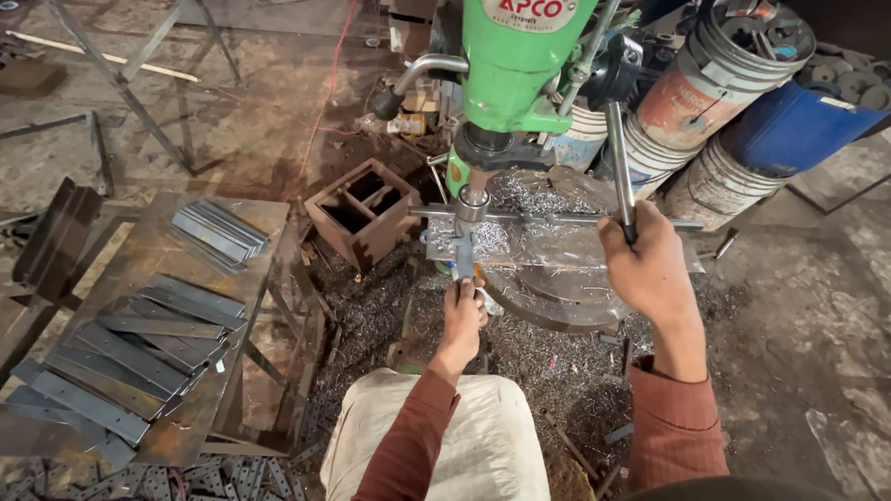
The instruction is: Drilling holes into small metal plates using a drill press.
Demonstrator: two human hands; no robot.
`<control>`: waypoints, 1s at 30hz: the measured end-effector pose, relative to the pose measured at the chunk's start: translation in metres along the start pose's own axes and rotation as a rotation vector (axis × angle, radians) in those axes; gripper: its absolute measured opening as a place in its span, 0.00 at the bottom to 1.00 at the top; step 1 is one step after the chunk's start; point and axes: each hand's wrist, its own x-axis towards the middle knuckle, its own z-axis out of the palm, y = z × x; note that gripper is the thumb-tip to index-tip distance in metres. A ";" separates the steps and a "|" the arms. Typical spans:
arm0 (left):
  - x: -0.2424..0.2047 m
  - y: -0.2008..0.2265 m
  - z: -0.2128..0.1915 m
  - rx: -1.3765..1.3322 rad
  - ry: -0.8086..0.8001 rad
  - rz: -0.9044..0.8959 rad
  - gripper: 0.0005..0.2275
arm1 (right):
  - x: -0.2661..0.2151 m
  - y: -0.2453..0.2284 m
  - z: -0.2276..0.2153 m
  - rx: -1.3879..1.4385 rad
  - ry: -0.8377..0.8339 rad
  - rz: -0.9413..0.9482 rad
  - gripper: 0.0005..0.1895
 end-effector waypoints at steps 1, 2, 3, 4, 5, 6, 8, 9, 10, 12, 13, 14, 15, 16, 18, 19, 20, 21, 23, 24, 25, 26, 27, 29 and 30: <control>0.000 0.000 0.000 -0.001 0.000 -0.001 0.12 | 0.000 -0.001 0.000 -0.001 -0.001 0.001 0.13; 0.000 0.000 0.001 0.003 0.004 -0.001 0.12 | -0.001 -0.001 0.000 0.003 -0.003 0.004 0.12; 0.000 0.000 0.001 0.007 0.009 0.000 0.12 | -0.001 -0.002 0.000 0.007 -0.006 0.007 0.12; 0.000 -0.001 0.000 0.008 0.009 -0.001 0.12 | -0.002 -0.001 0.001 0.007 -0.006 0.008 0.12; 0.000 -0.001 0.000 0.001 0.007 0.003 0.11 | -0.003 -0.001 0.003 0.000 0.008 0.013 0.12; 0.000 -0.002 -0.001 -0.006 0.006 0.008 0.11 | -0.004 0.000 0.004 -0.007 0.021 0.018 0.12; 0.002 -0.004 0.000 -0.009 0.002 0.014 0.11 | -0.005 0.003 0.007 0.012 0.046 -0.017 0.11; 0.002 -0.004 -0.001 -0.012 0.000 0.023 0.10 | -0.006 0.004 0.009 0.034 0.069 -0.053 0.10; 0.004 -0.007 -0.002 -0.011 0.000 0.021 0.10 | -0.006 0.005 0.011 0.033 0.069 -0.051 0.10; 0.008 -0.010 -0.005 -0.030 -0.006 0.032 0.10 | -0.005 0.008 0.013 0.043 0.082 -0.043 0.11; 0.008 -0.011 -0.005 -0.030 -0.006 0.032 0.10 | -0.005 0.009 0.014 0.042 0.081 -0.043 0.11; 0.008 -0.011 -0.005 -0.040 -0.012 0.041 0.10 | -0.004 0.009 0.015 0.066 0.082 -0.062 0.10; 0.008 -0.012 -0.006 -0.048 -0.018 0.049 0.11 | -0.004 0.011 0.016 0.090 0.082 -0.079 0.10; 0.010 -0.013 -0.007 -0.047 -0.018 0.046 0.11 | -0.002 0.010 0.016 0.089 0.082 -0.076 0.10; 0.010 -0.016 -0.008 -0.044 -0.031 0.067 0.11 | -0.001 0.010 0.015 0.135 0.026 -0.010 0.15; 0.008 -0.013 -0.006 -0.044 -0.031 0.066 0.11 | 0.000 0.008 0.015 0.134 0.026 -0.009 0.15; 0.005 -0.011 -0.004 -0.054 -0.038 0.074 0.12 | 0.001 0.005 0.014 0.245 -0.019 0.066 0.16; 0.003 -0.007 -0.002 -0.063 -0.045 0.084 0.13 | 0.002 0.003 0.013 0.356 -0.062 0.141 0.16; -0.002 -0.003 0.001 -0.071 -0.049 0.088 0.15 | 0.001 0.005 0.014 0.408 -0.078 0.159 0.16; -0.004 0.000 0.003 -0.078 -0.053 0.091 0.16 | 0.001 0.006 0.014 0.461 -0.094 0.179 0.16; -0.002 -0.003 0.002 -0.079 -0.054 0.092 0.16 | 0.000 0.005 0.014 0.460 -0.093 0.177 0.16; 0.000 -0.005 0.001 -0.080 -0.055 0.091 0.17 | 0.000 0.003 0.014 0.382 -0.071 0.152 0.14; 0.002 -0.007 -0.001 -0.081 -0.053 0.091 0.18 | -0.001 0.002 0.015 0.305 -0.051 0.127 0.13; 0.003 -0.008 -0.002 -0.082 -0.051 0.092 0.19 | -0.002 0.011 0.021 0.194 0.000 0.080 0.13; 0.004 -0.009 -0.003 -0.082 -0.051 0.091 0.19 | -0.002 0.016 0.023 0.083 0.052 0.036 0.14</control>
